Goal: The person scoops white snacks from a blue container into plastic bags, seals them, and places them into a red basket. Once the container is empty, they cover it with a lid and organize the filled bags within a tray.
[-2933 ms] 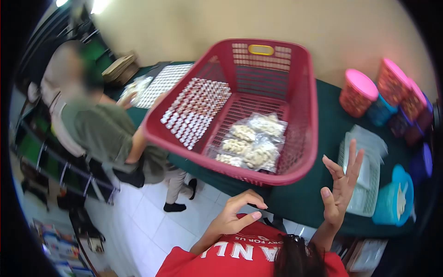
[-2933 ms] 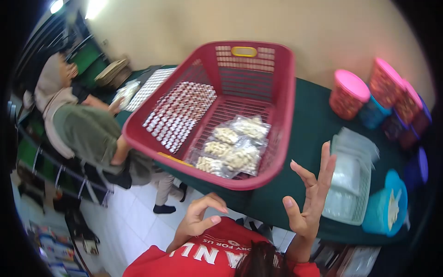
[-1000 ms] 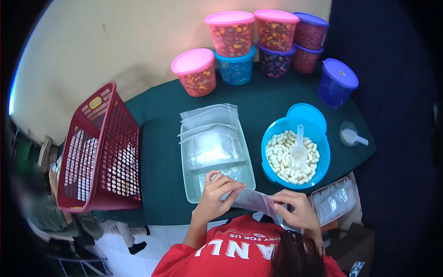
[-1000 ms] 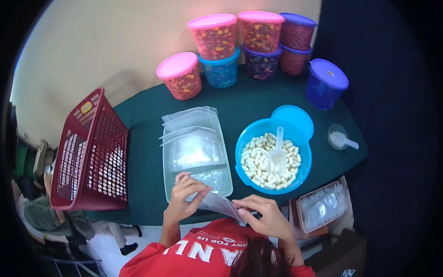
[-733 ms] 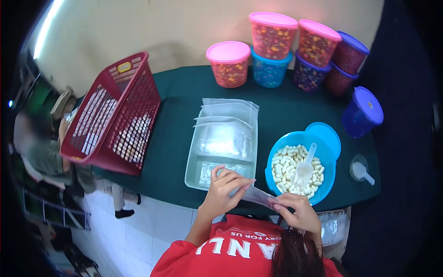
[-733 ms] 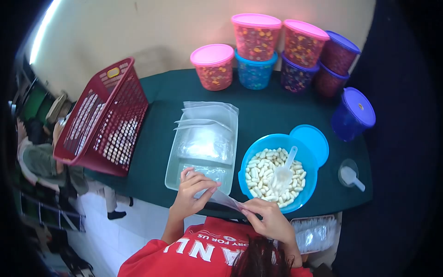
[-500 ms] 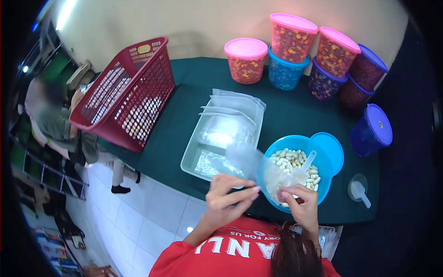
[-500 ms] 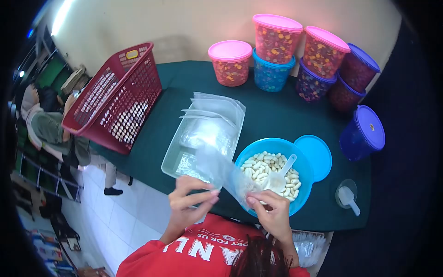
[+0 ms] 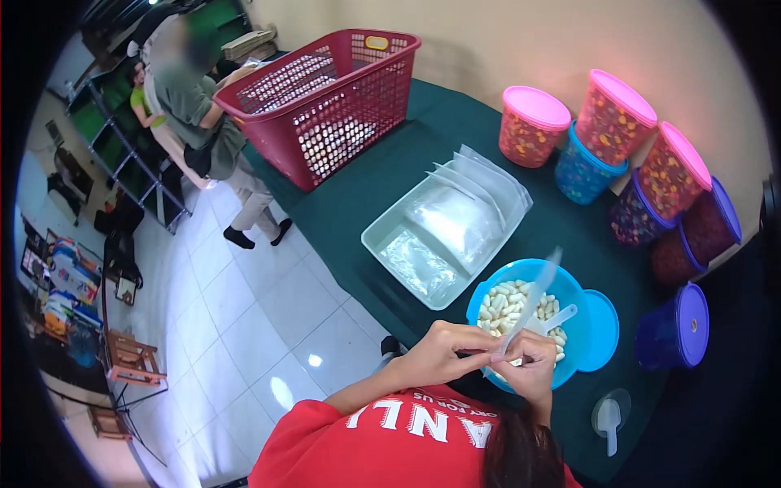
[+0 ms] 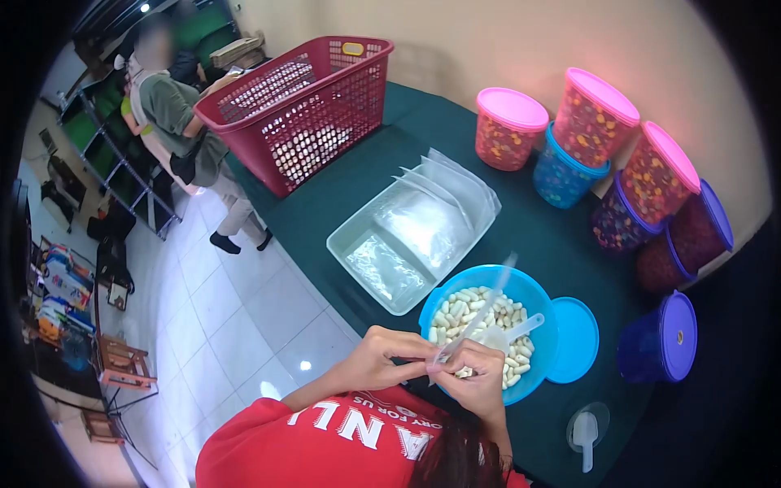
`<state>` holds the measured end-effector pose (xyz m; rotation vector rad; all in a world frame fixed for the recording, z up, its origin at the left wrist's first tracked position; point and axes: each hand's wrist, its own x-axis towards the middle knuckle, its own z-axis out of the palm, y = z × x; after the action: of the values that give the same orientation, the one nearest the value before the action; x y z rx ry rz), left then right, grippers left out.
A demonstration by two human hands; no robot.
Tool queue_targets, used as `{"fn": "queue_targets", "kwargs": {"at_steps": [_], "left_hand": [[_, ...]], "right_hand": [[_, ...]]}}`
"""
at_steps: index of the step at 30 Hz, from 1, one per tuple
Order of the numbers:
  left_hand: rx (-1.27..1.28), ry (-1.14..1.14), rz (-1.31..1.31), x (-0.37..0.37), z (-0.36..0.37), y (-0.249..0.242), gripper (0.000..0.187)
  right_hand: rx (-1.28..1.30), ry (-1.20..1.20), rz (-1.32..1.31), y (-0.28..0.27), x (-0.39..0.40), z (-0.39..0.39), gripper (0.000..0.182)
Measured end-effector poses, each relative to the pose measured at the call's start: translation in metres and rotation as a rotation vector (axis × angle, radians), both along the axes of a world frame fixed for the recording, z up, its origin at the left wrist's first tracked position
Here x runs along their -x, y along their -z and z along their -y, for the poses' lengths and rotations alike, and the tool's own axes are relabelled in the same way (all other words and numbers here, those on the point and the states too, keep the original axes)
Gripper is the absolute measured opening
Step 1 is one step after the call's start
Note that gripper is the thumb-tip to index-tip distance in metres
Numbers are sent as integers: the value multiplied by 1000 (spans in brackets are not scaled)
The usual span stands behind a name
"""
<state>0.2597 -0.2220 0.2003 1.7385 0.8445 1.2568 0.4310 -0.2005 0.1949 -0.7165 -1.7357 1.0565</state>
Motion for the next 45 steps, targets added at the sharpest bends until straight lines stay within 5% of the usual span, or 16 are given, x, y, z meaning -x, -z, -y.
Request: {"fn": "queue_targets", "kwargs": {"at_steps": [10, 15, 19, 28, 30, 32, 36, 39, 45], "left_hand": [[-215, -20, -151, -10, -8, 0, 13], [-320, -142, -476, -16, -24, 0, 12], [-492, -201, -564, -23, -43, 6, 17], [-467, -279, -436, -30, -34, -11, 13], [-531, -126, -268, -34, -30, -19, 15], [-517, -97, -238, -22, -24, -31, 18], [-519, -815, -111, 9, -32, -25, 25], [-294, -776, -126, 15, -50, -30, 28], [-259, -666, -124, 10, -64, -12, 22]], "right_hand": [[29, -181, 133, -12, -26, -22, 23], [-325, 27, 654, -28, -14, -15, 12], [-382, 4, 754, -16, -21, -25, 10], [-460, 309, 615, -31, -18, -21, 7], [-212, 345, 216, -31, -17, -19, 15], [-145, 276, 103, -21, -29, -22, 19], [89, 69, -164, -13, -44, -17, 26], [120, 70, -179, -10, -45, -15, 25], [126, 61, -193, -8, -47, -16, 24]]}}
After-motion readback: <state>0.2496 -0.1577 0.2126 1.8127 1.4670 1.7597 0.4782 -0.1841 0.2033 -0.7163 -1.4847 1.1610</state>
